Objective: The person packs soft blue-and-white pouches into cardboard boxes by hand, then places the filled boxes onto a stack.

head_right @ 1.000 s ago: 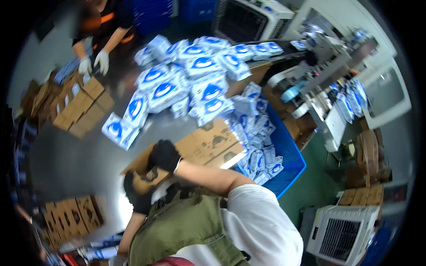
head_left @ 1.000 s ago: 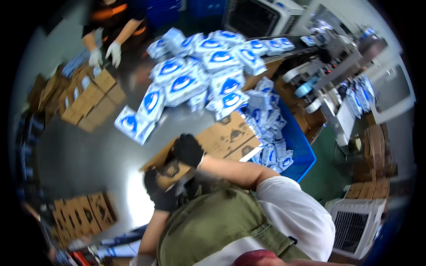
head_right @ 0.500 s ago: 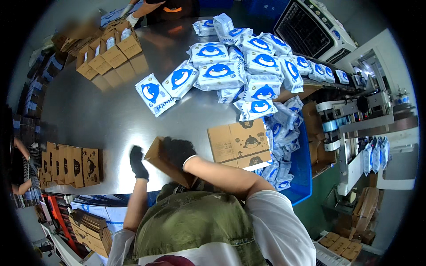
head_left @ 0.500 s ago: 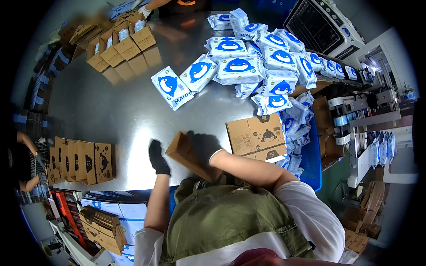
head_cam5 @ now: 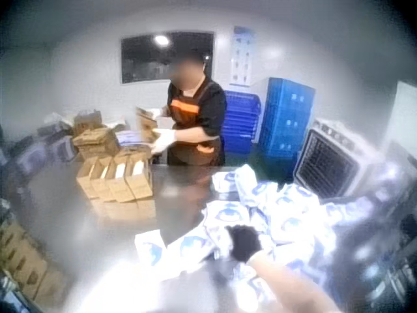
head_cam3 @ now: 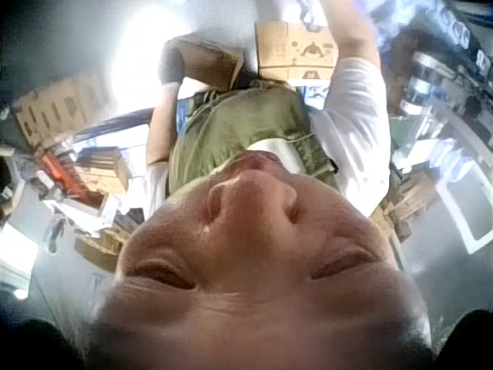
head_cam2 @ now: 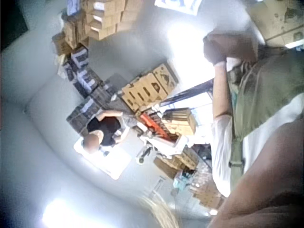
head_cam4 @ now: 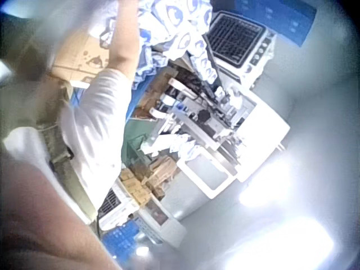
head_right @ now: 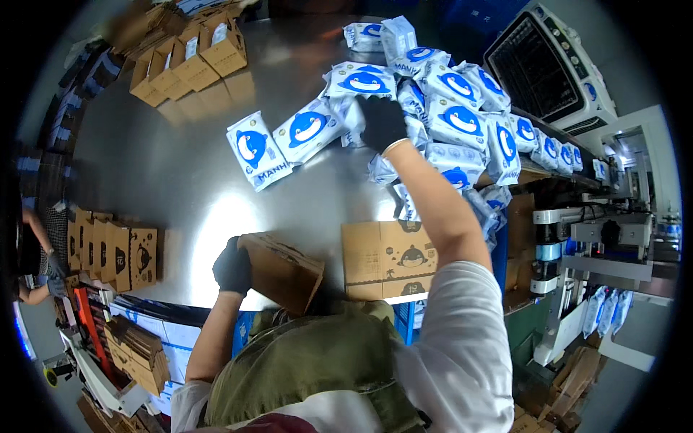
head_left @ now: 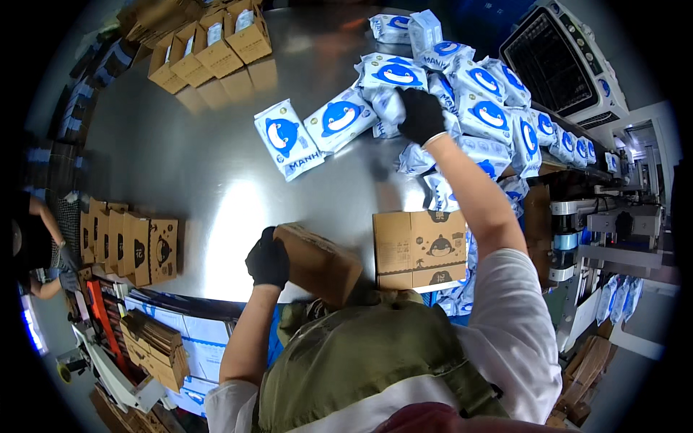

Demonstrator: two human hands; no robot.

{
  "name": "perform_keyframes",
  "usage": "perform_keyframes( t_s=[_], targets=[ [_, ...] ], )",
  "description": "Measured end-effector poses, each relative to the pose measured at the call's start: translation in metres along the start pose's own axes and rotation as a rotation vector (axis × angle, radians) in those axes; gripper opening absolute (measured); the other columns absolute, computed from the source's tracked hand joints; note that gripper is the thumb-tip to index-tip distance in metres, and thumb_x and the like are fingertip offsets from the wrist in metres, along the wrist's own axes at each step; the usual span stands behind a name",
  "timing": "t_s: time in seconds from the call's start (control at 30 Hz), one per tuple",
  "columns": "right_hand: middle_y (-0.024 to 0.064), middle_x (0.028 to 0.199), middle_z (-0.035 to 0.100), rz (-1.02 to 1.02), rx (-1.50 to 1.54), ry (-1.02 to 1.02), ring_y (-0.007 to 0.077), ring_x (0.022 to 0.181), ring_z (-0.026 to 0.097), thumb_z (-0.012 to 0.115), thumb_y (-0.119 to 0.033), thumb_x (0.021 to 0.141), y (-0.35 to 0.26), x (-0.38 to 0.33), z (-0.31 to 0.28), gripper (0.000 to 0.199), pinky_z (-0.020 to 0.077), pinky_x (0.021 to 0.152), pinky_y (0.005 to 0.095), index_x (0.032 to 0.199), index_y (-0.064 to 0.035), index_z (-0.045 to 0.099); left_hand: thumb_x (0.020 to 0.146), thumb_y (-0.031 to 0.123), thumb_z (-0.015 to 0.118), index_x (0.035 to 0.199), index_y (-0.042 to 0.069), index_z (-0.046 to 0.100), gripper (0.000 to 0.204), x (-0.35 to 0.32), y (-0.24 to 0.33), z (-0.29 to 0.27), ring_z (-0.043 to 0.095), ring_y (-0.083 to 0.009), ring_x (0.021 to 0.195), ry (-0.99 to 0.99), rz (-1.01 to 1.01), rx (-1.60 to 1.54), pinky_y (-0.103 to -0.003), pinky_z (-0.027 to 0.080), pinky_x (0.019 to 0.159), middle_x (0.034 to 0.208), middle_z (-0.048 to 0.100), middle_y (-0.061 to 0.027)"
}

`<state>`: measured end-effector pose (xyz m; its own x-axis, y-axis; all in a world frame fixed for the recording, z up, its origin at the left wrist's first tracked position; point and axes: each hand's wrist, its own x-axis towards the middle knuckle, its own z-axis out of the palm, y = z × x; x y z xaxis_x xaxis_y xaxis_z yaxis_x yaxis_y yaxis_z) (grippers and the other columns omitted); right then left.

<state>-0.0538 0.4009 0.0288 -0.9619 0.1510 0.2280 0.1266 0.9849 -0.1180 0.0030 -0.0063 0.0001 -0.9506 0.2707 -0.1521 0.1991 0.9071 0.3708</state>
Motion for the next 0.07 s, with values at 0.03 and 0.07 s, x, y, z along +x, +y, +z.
perform_keyframes(
  t_s=[0.03,0.07],
  targets=[
    [0.0147,0.105,0.055,0.087,0.192,0.054,0.0333,0.101,0.051,0.068,-0.020,0.060,-0.008,0.005,-0.026,0.063,0.0393,0.084,0.0480,0.119,-0.0151,0.048,0.082,0.020,0.046,0.104,0.014,0.054,0.023,0.001,0.004,0.000,0.061,-0.0354,0.072,0.016,-0.029,0.016,-0.045,0.047,0.067,0.081,0.064,-0.0162],
    [0.0163,0.114,0.053,0.141,0.389,0.087,0.0356,0.108,0.048,0.071,-0.027,0.060,-0.025,-0.004,-0.057,0.067,0.0363,0.091,0.0484,0.122,-0.0175,0.046,0.083,0.021,0.046,0.104,0.015,0.053,0.023,0.001,0.004,0.001,0.061,-0.0353,0.076,0.003,-0.030,0.021,-0.044,0.048,0.067,0.083,0.064,-0.0169]
  ],
)
